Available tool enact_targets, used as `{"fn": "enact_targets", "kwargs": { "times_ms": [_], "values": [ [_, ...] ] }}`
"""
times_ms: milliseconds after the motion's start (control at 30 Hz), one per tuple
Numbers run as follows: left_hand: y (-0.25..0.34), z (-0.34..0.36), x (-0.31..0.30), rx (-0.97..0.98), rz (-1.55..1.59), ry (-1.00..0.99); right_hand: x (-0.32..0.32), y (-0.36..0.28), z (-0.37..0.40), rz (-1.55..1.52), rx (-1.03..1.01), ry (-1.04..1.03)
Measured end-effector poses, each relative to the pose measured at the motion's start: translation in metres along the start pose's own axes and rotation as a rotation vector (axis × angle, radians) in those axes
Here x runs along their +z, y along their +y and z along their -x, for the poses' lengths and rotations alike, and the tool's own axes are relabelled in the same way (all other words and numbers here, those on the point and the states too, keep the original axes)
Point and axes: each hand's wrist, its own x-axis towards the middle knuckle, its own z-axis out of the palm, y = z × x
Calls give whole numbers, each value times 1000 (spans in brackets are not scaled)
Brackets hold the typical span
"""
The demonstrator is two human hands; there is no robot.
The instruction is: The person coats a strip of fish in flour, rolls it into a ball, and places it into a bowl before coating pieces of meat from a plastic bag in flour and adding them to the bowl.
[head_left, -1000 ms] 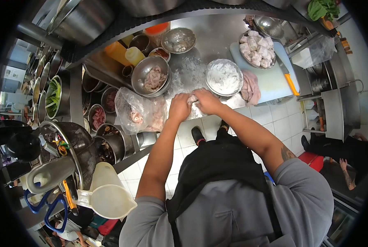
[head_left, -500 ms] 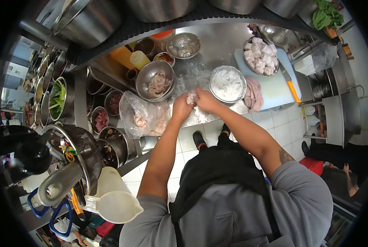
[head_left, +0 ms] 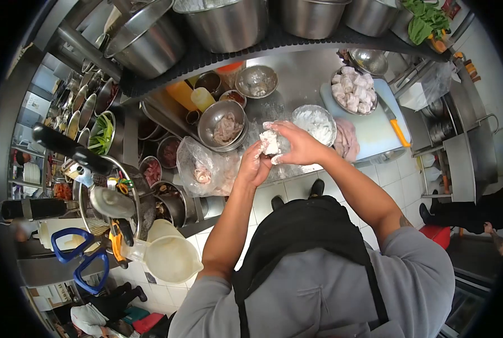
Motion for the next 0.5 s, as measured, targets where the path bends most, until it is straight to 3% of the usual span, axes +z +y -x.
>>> {"fn": "enact_targets", "kwargs": {
  "times_ms": [133,233,433,500],
  "values": [
    [13,5,30,-1,126,-15,-8,-3,-10,155,-60,-37],
    [13,2,21,41,1,-47,-14,-15,-16,182,-155,-19],
    [32,7,67,-11,114,62,-20,-25,-23,153,-130,22],
    [30,6,56,13,150,16,-22,-22,-25,159,-164,24]
  ]
}}
